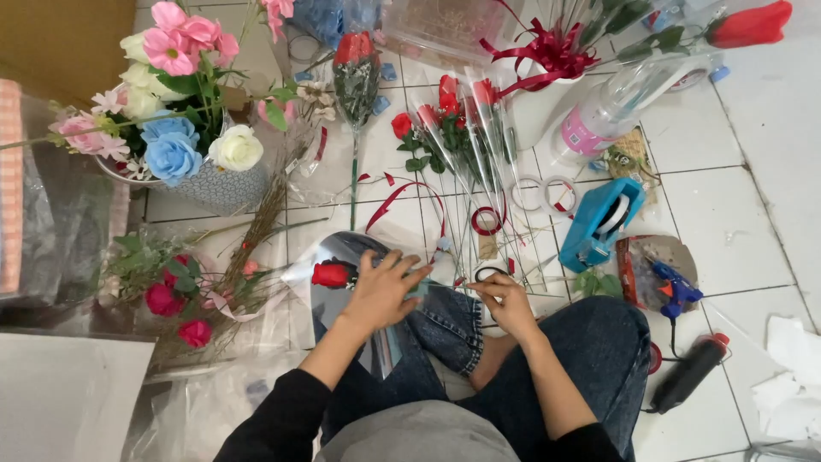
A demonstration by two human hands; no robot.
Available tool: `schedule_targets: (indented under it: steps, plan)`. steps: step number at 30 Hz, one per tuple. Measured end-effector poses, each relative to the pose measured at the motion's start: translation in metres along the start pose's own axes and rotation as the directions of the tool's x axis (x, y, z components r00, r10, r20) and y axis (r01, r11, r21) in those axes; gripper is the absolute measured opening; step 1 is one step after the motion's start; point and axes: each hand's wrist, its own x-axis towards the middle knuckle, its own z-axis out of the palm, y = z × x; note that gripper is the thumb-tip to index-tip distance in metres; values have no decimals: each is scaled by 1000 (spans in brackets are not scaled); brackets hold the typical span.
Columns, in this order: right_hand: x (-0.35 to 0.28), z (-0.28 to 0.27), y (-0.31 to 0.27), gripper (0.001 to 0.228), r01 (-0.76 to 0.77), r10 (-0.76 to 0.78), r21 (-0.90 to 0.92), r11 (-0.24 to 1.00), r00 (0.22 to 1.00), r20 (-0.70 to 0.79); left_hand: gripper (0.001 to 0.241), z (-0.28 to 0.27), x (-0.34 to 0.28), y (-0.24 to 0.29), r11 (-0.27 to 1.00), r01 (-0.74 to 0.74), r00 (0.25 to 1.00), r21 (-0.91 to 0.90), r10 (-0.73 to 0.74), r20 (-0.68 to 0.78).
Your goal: The person sits on the floor and wraps a red artificial rose in clear cellophane. They secure the wrapping with a red ribbon, tie a knot, and trim the excess ribbon with scissors. The person then places the wrapped rose into a vase with other similar roses.
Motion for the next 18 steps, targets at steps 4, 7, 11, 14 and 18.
schedule_targets:
  steps: [4, 7, 11, 14, 18]
  plan:
    - [0, -5, -6, 24, -5, 5, -13, 1000, 1000, 4, 8, 96, 8, -34, 978, -85, 959, 190, 132, -250]
    - [0, -7, -8, 22, 6, -5, -54, 999, 1000, 11, 4, 92, 4, -37, 974, -68, 963, 216, 121, -243]
    - [2, -6, 2, 23, -8, 10, -48, 999, 999, 32, 36, 55, -10, -24, 989, -40, 985, 146, 63, -160]
    - [2, -2, 3, 24, 6, -3, -49, 999, 999, 48, 53, 41, -45, -9, 981, -193, 959, 11, 191, -211]
    - [-4, 1, 25, 39, -16, 20, -31, 999, 992, 127, 70, 36, -116, -20, 889, -413, 911, -197, 404, -85]
